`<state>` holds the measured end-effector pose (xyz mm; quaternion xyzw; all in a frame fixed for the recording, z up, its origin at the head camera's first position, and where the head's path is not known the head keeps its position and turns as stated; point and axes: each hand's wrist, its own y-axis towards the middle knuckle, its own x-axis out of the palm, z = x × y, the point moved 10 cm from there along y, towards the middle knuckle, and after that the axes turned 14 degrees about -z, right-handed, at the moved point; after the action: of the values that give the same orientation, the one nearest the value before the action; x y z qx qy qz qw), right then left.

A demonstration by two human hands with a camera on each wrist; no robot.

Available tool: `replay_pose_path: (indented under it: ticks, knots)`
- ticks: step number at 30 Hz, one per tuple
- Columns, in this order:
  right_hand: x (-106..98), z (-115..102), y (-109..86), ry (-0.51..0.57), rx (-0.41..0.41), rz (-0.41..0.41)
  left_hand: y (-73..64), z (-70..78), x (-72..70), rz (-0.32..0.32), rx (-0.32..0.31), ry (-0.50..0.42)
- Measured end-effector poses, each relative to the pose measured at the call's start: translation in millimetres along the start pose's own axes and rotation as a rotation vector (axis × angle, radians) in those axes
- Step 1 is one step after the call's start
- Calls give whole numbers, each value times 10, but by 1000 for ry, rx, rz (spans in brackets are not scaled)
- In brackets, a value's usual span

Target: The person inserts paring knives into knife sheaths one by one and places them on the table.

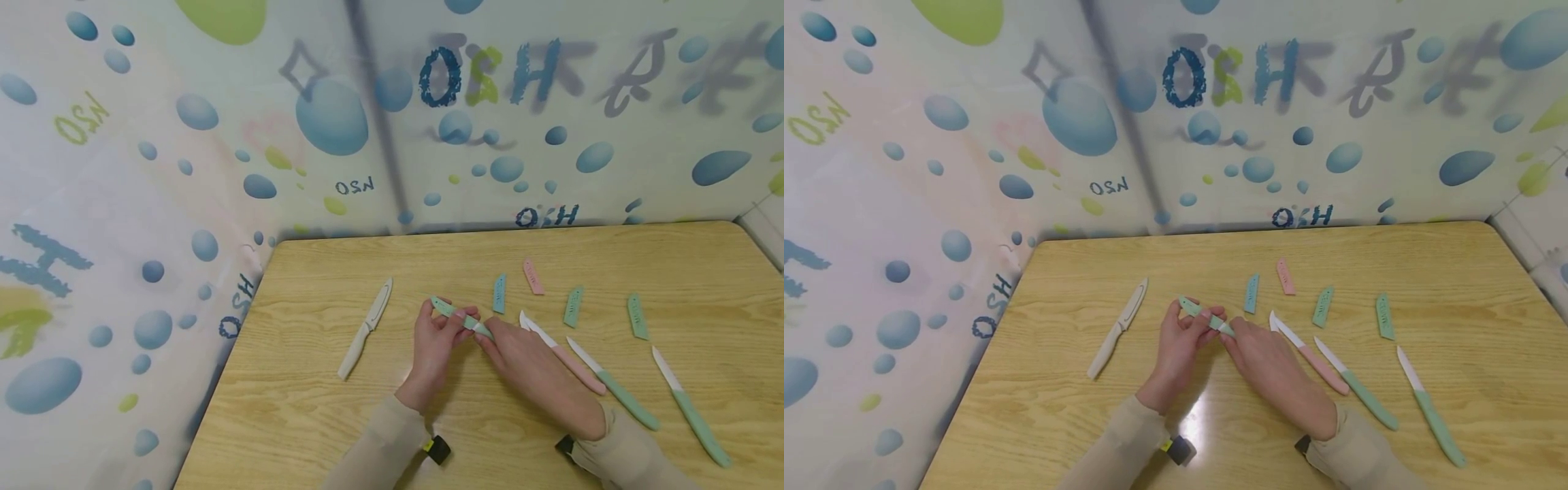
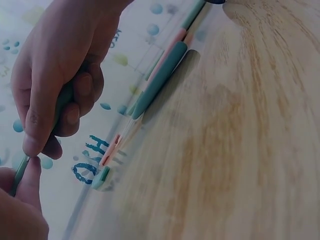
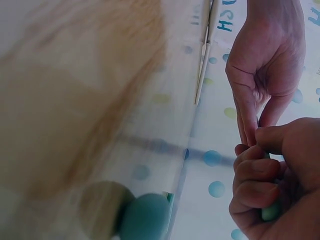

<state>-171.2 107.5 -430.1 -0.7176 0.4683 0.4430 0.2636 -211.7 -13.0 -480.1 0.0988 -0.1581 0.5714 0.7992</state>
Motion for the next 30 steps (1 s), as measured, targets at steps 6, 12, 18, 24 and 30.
replay_pose_path:
  ticks: [6,12,18,24,30]
  knots:
    - [2,-2,10,0,6,1,-5,-8,18,0,-16,8]
    - [2,-16,15,-12,4,1,-14,-11,37,2,-19,14]
    - [-18,-52,9,-39,-9,25,-25,-26,49,-6,-38,21]
    - [-11,-73,65,-44,-8,-5,18,-8,22,-72,-80,30]
    - [-48,3,106,58,38,-111,137,206,-108,-167,-109,146]
